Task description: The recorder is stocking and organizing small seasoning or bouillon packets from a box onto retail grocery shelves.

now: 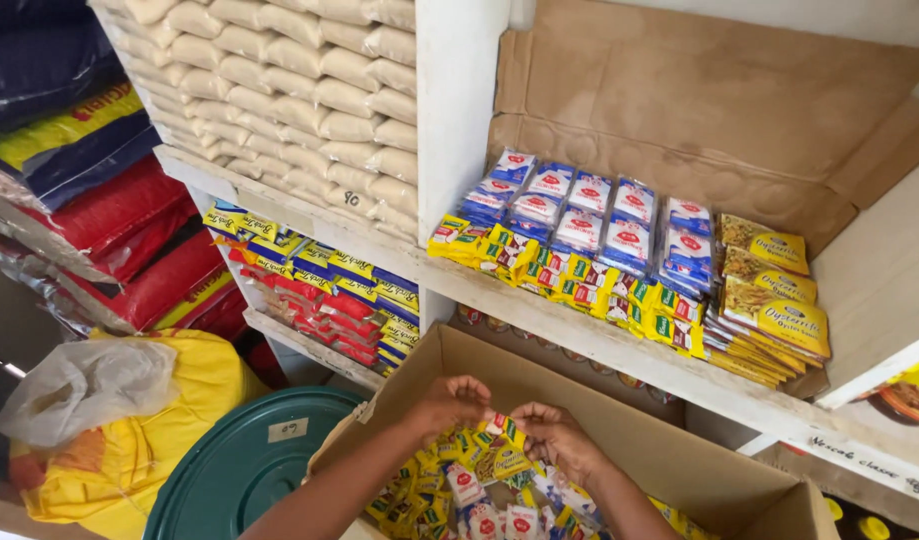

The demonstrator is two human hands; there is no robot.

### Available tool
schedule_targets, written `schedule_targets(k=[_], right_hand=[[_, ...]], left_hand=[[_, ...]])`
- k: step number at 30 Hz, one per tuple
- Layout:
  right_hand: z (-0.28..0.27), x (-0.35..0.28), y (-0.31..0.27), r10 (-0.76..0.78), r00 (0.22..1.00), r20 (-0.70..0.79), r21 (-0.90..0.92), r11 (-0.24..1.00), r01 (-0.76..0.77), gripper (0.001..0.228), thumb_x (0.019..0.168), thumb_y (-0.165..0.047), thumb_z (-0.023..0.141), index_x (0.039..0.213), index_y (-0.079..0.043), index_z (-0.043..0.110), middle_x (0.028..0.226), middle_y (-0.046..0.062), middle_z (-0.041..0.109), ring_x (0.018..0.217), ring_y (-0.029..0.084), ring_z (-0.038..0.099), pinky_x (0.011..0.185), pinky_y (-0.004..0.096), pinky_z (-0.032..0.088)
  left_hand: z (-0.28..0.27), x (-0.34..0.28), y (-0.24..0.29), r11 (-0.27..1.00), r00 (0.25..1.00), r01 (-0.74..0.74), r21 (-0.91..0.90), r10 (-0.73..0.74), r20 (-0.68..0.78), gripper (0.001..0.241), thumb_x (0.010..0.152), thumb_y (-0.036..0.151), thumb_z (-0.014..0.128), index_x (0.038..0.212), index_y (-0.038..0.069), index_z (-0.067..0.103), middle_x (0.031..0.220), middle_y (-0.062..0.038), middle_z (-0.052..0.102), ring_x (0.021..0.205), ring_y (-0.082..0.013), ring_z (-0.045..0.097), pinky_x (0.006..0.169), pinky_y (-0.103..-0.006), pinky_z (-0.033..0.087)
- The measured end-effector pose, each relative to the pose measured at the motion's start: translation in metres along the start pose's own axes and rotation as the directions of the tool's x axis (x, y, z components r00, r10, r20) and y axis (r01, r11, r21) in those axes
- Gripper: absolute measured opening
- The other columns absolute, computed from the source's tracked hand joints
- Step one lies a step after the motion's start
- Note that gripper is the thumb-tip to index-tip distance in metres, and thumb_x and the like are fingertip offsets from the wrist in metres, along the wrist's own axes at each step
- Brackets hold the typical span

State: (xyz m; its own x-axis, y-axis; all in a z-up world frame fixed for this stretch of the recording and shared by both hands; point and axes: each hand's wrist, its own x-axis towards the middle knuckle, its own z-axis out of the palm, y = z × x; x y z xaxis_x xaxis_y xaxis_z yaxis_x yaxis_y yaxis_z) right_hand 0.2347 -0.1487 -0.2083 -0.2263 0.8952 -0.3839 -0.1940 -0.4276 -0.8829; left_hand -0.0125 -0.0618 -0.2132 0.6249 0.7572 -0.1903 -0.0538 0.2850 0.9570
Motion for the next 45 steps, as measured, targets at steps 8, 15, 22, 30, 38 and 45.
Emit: schedule_targets(k=[8, 15, 22, 30, 38, 45], right_hand=[[0.026, -0.027, -0.055, 0.018, 0.992, -0.124, -0.095, 0.995, -0.03, 0.023, 0.089, -0.019, 0.076, 0.107, -0.006, 0.07, 0.079, 0.002, 0.07, 0.059, 0.008, 0.061, 0.054, 0.025, 0.05], [0.046, -0.061, -0.113, -0.145, 0.964, -0.225, -0.183, 0.978, 0.104, 0.018, 0.089, -0.018, 0.072, 0.095, -0.002, 0.075, 0.078, 0.01, 0.077, 0.06, 0.013, 0.067, 0.055, 0.027, 0.056], [0.029, -0.046, -0.214, -0.427, 0.813, -0.396, -0.522, 0.833, 0.183, 0.036, 0.097, -0.034, 0.069, 0.09, 0.001, 0.073, 0.073, 0.01, 0.073, 0.053, 0.012, 0.056, 0.048, 0.029, 0.042], [0.053, -0.031, -0.278, -0.677, 0.593, -0.436, -0.9, 0.339, -0.275, 0.034, 0.085, -0.047, 0.073, 0.1, -0.018, 0.083, 0.091, 0.013, 0.079, 0.086, 0.031, 0.076, 0.08, 0.044, 0.058], [0.068, -0.023, -0.281, -0.666, 0.55, -0.504, -0.858, 0.314, -0.407, 0.028, 0.085, -0.044, 0.074, 0.099, -0.023, 0.084, 0.102, 0.013, 0.078, 0.098, 0.032, 0.074, 0.086, 0.045, 0.058], [0.07, -0.022, -0.282, -0.676, 0.537, -0.505, -0.848, 0.271, -0.456, 0.029, 0.082, -0.044, 0.078, 0.094, -0.018, 0.082, 0.104, 0.015, 0.078, 0.1, 0.033, 0.074, 0.088, 0.046, 0.058]], left_hand=[[-0.004, -0.003, 0.016, 0.963, 0.993, 0.09, -0.253, -0.106, -0.049, 0.031, 0.08, 0.002, 0.083, 0.106, 0.004, 0.065, 0.09, -0.008, 0.073, 0.071, -0.0171, 0.072, 0.066, -0.03, 0.062], [0.03, -0.033, 0.094, 0.984, 0.995, 0.091, -0.154, -0.097, -0.037, 0.021, 0.089, 0.018, 0.08, 0.098, 0.003, 0.07, 0.08, -0.008, 0.074, 0.059, -0.0153, 0.07, 0.052, -0.0282, 0.057], [0.044, 0.026, 0.21, 0.937, 0.95, -0.28, 0.21, 0.302, -0.081, 0.021, 0.09, 0.02, 0.073, 0.081, 0.001, 0.072, 0.066, -0.007, 0.07, 0.042, -0.0112, 0.058, 0.036, -0.0276, 0.043], [0.072, 0.061, 0.299, 0.603, 0.922, -0.06, 0.795, 0.339, -0.187, 0.025, 0.077, 0.023, 0.075, 0.065, 0.002, 0.079, 0.062, -0.008, 0.075, 0.047, -0.0145, 0.069, 0.058, -0.0329, 0.059], [0.082, 0.076, 0.289, 0.351, 0.851, 0.03, 0.936, 0.483, -0.208, 0.017, 0.073, 0.014, 0.075, 0.086, 0.003, 0.077, 0.089, -0.017, 0.075, 0.088, -0.0298, 0.075, 0.077, -0.0427, 0.06], [0.087, 0.08, 0.291, 0.237, 0.831, 0.044, 0.97, 0.531, -0.167, 0.022, 0.08, 0.015, 0.072, 0.1, 0.007, 0.078, 0.106, -0.019, 0.075, 0.102, -0.0346, 0.074, 0.084, -0.0465, 0.06]])
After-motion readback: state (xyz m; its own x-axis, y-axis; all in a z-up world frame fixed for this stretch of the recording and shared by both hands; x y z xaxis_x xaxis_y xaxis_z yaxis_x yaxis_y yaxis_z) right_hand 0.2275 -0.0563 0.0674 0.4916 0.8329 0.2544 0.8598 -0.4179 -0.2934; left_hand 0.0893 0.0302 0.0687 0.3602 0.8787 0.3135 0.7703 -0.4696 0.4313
